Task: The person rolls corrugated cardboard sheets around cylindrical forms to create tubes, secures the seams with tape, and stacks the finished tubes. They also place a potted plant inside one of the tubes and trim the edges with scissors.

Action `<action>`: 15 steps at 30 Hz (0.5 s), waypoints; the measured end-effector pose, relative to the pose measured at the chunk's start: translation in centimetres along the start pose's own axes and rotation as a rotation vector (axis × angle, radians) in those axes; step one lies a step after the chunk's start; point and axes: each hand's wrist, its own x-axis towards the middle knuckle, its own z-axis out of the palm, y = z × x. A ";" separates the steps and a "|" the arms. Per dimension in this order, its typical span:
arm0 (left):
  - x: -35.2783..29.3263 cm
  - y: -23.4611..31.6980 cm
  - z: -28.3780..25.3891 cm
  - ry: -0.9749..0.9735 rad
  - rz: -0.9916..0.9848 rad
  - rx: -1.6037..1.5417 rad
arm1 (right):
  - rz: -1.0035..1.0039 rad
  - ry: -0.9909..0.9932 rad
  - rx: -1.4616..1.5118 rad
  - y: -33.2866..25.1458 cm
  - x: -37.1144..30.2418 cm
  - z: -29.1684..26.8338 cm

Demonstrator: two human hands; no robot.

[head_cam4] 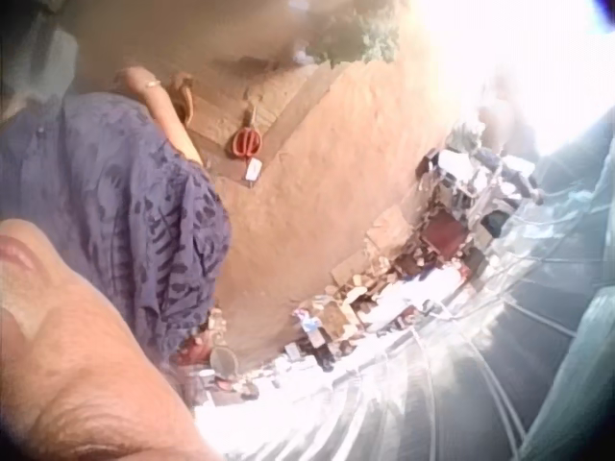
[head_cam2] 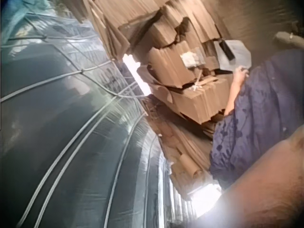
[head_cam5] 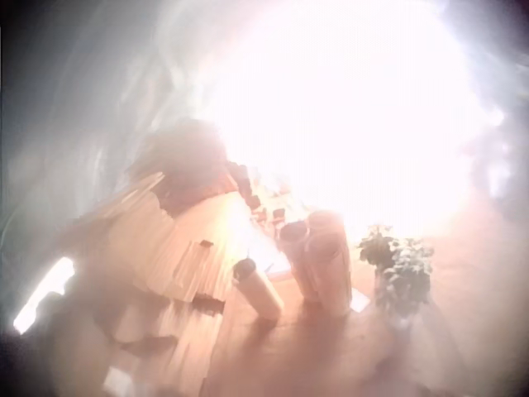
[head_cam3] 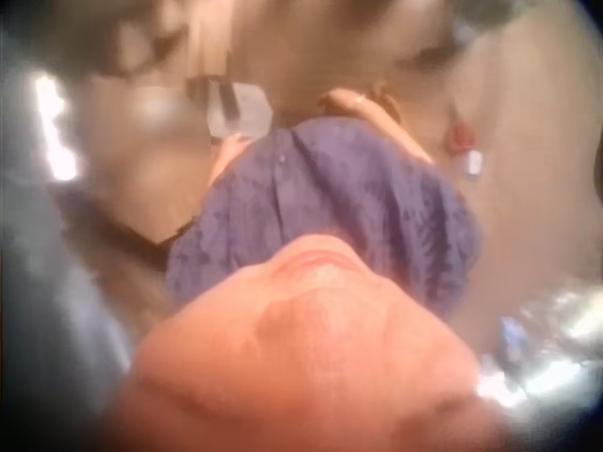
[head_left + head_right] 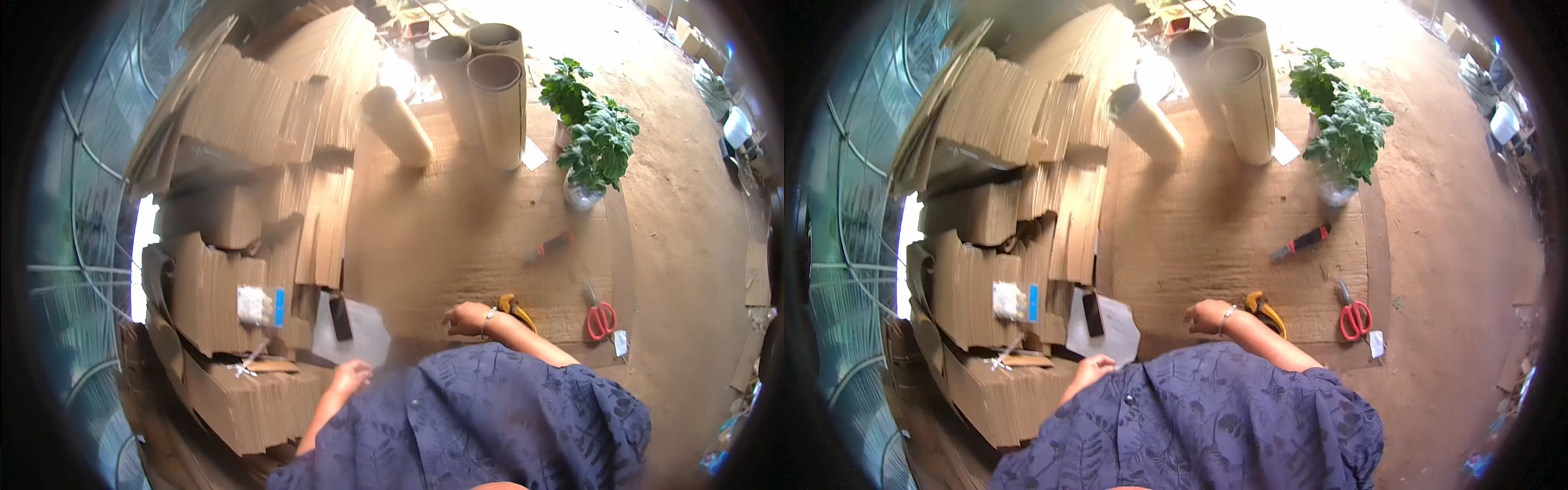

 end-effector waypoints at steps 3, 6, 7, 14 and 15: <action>0.6 -2.4 -0.4 0.016 0.042 0.035 | 0.034 -0.076 0.027 0.6 -1.1 5.0; 3.0 -5.4 -0.6 0.076 0.081 0.065 | 0.223 -0.012 -0.163 3.2 -2.3 7.3; 3.3 -7.6 -0.4 0.110 0.058 0.043 | 0.274 0.042 -0.137 0.7 -4.1 6.3; 4.9 -15.7 0.8 0.132 -0.037 -0.584 | 0.415 0.199 -0.456 0.7 -8.2 8.6; 4.5 -15.4 0.7 0.126 0.005 -0.645 | 0.394 0.210 -0.408 -0.2 -9.0 9.0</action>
